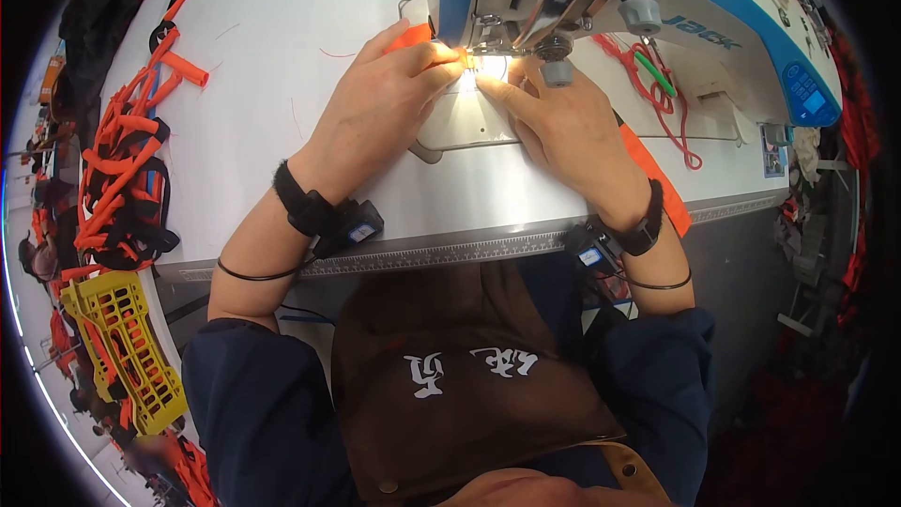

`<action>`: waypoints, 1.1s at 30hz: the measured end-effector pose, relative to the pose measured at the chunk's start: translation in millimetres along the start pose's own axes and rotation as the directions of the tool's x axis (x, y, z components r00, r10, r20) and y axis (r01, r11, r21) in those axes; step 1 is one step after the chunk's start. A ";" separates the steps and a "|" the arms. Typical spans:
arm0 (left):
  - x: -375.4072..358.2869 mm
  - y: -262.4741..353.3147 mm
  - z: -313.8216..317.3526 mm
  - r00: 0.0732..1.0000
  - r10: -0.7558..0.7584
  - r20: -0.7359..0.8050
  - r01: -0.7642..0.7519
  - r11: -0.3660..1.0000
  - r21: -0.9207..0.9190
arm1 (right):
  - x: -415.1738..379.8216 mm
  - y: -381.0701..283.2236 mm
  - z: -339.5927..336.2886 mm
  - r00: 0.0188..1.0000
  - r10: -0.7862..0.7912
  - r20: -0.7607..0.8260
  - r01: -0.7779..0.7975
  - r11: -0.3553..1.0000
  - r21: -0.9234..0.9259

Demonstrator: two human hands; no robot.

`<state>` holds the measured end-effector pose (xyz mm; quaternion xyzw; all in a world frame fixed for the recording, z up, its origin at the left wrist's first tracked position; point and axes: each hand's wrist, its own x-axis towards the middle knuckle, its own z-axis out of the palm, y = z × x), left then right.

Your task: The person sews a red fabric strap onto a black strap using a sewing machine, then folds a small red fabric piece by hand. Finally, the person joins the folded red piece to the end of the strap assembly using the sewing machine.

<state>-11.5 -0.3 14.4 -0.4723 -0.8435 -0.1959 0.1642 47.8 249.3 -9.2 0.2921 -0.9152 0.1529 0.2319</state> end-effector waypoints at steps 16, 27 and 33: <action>-2.3 -5.7 4.6 1.000 -0.020 -0.014 0.019 0.998 -0.052 | 0.7 -1.9 -2.2 1.000 0.011 0.011 -0.011 1.000 0.000; -3.4 -7.1 5.4 1.000 0.006 0.005 -0.006 1.000 -0.010 | 0.1 -3.8 -1.4 1.000 0.020 0.022 -0.020 1.000 -0.013; -2.9 -7.2 2.7 1.000 -0.006 0.024 0.007 0.999 -0.044 | 0.4 -4.1 -3.0 0.998 0.034 0.062 -0.033 0.999 -0.013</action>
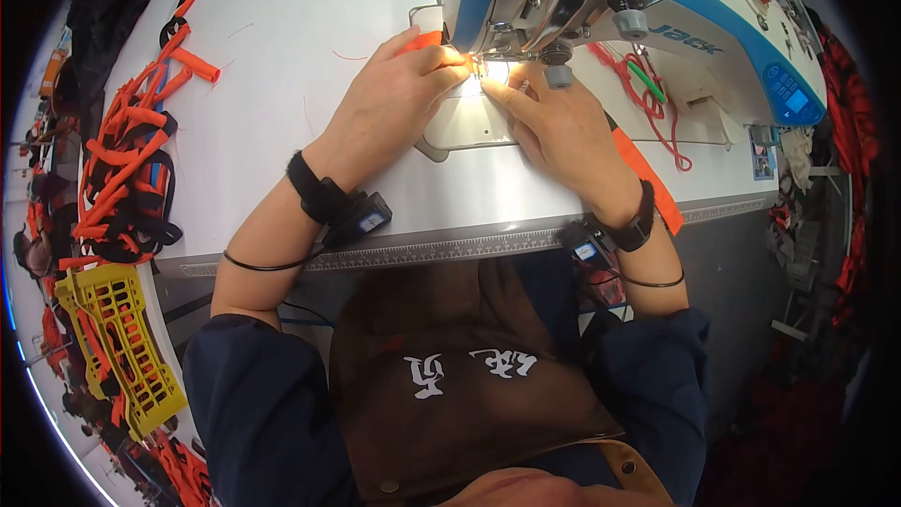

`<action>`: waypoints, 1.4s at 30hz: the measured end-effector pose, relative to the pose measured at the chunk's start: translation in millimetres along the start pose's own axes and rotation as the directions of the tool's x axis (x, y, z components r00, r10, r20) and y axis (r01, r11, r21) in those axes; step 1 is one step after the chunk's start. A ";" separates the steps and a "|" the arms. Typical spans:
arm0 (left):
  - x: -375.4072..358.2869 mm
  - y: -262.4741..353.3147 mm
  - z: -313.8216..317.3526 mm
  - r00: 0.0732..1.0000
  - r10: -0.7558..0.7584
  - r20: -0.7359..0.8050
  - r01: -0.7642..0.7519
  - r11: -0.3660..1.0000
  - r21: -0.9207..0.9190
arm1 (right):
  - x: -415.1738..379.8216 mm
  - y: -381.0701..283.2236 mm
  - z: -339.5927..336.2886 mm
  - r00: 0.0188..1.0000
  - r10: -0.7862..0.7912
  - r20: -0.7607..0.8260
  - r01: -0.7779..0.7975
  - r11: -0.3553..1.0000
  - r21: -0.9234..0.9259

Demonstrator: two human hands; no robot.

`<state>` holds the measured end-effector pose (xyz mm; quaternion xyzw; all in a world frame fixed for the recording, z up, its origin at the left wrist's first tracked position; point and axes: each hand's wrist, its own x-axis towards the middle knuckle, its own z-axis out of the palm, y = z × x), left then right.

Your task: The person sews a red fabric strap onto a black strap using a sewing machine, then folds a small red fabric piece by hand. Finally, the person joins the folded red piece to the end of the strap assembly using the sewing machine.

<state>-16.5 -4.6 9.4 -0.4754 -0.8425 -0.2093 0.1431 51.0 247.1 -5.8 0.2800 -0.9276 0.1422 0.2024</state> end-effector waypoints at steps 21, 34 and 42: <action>0.5 -1.0 1.2 1.000 -0.012 -0.020 0.012 1.000 -0.013 | -0.8 0.4 0.7 0.999 -0.024 -0.048 0.026 0.999 0.039; 0.0 -0.6 -2.8 0.995 -0.070 0.074 0.073 0.997 -0.038 | 0.2 0.0 -0.4 0.996 -0.039 -0.081 0.045 0.997 0.063; -1.2 -3.8 1.4 0.998 -0.054 0.035 0.056 0.998 -0.041 | 0.7 0.3 -1.2 0.997 -0.045 -0.065 0.049 0.997 0.055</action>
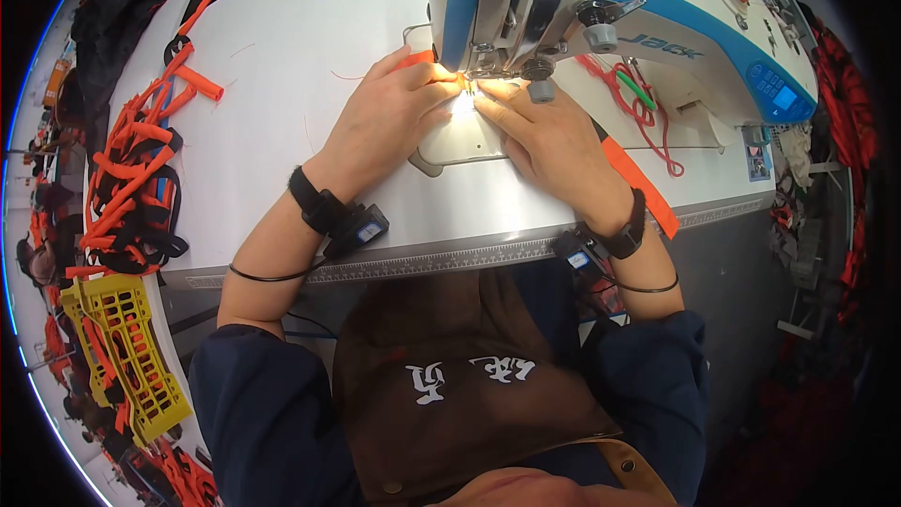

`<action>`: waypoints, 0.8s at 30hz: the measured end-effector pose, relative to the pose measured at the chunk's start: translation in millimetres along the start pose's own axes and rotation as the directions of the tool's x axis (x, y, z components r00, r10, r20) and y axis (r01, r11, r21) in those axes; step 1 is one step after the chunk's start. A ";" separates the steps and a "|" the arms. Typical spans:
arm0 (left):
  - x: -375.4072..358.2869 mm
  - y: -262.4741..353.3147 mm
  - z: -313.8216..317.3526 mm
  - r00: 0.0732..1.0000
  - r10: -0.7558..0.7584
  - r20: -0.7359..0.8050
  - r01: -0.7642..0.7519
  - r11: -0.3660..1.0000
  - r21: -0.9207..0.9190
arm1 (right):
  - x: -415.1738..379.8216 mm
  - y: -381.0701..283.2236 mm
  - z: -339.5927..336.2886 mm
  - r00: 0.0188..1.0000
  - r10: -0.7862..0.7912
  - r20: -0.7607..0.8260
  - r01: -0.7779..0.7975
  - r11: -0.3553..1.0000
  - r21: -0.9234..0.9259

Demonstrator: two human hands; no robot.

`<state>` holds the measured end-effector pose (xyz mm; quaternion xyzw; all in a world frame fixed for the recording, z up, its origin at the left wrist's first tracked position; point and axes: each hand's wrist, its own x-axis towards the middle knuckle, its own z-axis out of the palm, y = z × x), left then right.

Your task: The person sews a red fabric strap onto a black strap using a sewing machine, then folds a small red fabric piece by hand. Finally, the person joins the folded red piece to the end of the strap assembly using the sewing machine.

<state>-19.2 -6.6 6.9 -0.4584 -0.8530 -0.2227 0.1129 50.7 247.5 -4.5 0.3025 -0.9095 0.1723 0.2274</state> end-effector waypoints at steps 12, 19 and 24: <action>0.3 0.9 -1.0 1.000 -0.001 -0.005 0.001 1.000 -0.005 | 0.0 -0.8 -0.5 1.000 0.002 -0.005 -0.002 1.000 0.002; 1.1 0.3 -2.2 1.000 -0.014 0.024 0.014 1.000 -0.023 | 0.3 -0.6 -0.6 1.000 -0.003 -0.009 0.003 1.000 -0.002; 1.3 -0.2 -2.5 0.999 -0.014 0.030 0.015 0.999 -0.030 | -0.2 -0.4 -0.6 1.000 -0.006 0.000 0.006 1.000 -0.020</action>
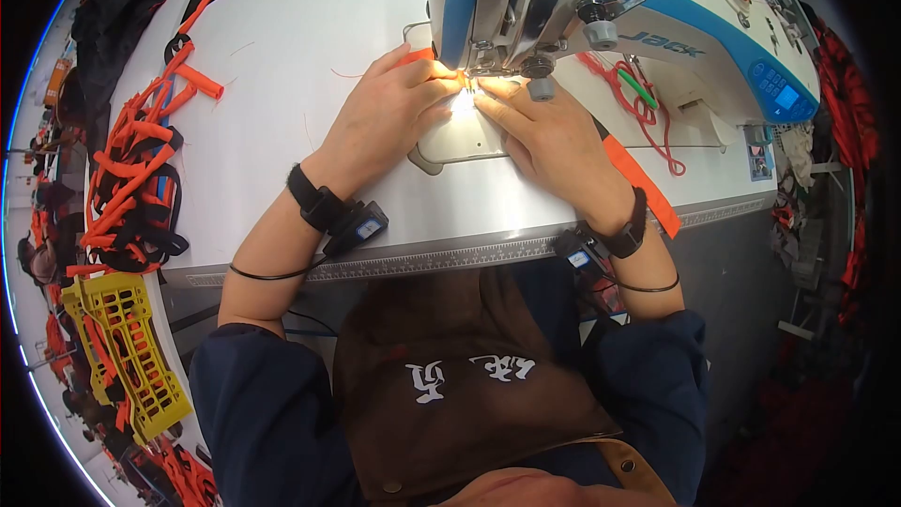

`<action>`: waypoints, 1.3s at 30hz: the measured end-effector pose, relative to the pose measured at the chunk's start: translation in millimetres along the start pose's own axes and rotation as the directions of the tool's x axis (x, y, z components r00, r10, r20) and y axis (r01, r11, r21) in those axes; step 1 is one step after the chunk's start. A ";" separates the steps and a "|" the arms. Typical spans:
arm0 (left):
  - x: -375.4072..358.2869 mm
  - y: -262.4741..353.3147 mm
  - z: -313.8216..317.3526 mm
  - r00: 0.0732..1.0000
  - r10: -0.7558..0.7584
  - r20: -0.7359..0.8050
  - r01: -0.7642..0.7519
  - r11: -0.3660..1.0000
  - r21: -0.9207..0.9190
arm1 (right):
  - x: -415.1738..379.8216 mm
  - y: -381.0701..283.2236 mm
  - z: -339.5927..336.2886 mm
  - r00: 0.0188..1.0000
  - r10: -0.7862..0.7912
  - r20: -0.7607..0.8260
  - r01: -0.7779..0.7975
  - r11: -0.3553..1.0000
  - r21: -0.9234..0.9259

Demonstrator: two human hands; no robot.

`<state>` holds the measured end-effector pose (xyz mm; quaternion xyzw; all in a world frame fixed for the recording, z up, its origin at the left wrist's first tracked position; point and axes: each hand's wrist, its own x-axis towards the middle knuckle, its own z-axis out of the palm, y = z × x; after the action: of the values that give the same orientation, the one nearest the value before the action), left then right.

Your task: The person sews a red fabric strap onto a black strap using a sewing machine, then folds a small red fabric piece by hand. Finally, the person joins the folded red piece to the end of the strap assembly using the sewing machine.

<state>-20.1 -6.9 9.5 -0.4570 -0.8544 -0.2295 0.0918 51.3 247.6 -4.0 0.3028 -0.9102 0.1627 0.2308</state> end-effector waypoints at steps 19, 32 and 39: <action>1.4 1.1 0.1 0.998 0.039 -0.048 -0.039 0.999 0.015 | -0.1 -0.8 -0.1 1.000 0.009 0.007 -0.009 1.000 0.009; -5.1 -6.2 3.9 0.999 -0.038 -0.022 0.039 0.996 0.079 | -0.7 -25.9 -11.4 0.997 0.071 0.000 -0.071 0.997 -0.028; -6.5 12.4 2.2 0.982 -0.187 0.006 0.183 0.966 0.182 | 3.6 -63.5 20.7 0.978 0.165 -0.131 -0.157 0.985 0.068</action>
<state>-6.1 -4.7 9.0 -0.3675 -0.9117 -0.1532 0.1012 81.9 188.4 -9.7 0.2229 -0.9089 0.2270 0.2696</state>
